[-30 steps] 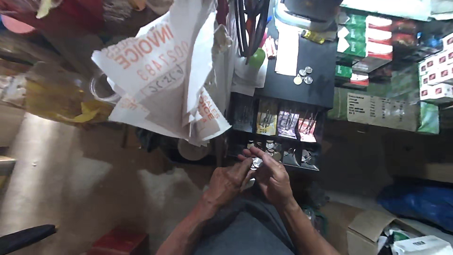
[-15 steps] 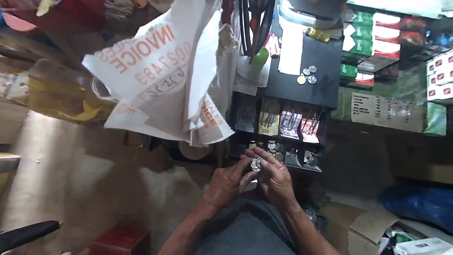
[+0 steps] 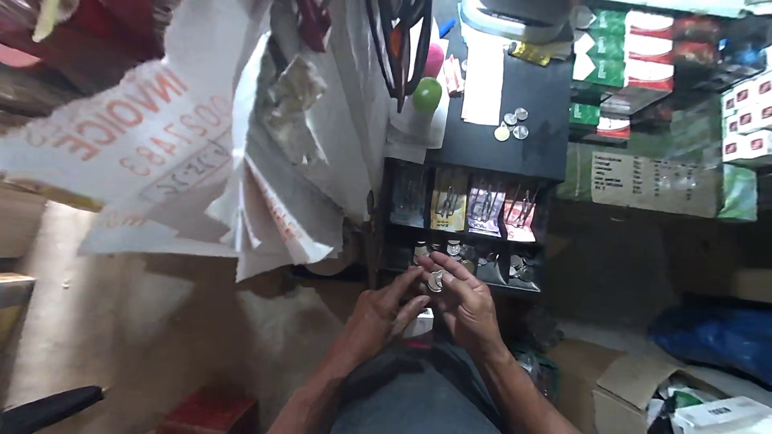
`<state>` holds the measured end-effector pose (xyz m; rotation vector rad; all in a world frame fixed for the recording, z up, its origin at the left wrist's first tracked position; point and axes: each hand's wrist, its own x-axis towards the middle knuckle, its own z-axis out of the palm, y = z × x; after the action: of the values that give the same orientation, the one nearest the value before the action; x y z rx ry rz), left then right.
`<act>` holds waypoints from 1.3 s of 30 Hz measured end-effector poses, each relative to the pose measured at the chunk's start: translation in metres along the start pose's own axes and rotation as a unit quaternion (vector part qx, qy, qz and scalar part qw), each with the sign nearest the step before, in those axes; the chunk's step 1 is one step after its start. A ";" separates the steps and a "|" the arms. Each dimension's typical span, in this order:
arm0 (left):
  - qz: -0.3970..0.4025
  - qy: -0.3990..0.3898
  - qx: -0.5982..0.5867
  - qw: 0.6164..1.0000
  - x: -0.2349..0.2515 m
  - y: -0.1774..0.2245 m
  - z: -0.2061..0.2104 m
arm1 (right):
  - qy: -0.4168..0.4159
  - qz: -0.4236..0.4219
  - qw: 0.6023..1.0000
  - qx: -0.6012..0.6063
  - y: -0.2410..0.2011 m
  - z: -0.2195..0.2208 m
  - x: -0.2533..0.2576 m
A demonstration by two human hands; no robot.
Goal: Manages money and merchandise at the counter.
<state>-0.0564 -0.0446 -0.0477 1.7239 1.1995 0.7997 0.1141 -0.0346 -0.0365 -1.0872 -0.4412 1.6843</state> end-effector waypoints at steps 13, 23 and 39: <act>-0.226 0.078 -0.148 0.960 -0.025 0.002 -0.009 | -0.038 0.015 0.990 -0.133 -0.044 -0.020 0.025; -0.264 0.184 -0.215 0.922 -0.083 -0.030 -0.072 | -0.198 0.176 0.938 -0.225 0.025 0.045 0.018; -0.253 0.500 -0.176 0.809 -0.415 -0.156 -0.303 | -0.542 0.249 0.587 -0.547 0.374 0.405 -0.036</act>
<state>-0.5142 -0.3229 -0.0731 0.5306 1.9107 1.5336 -0.4281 -0.1295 -0.0807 -0.7869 -2.4219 2.5174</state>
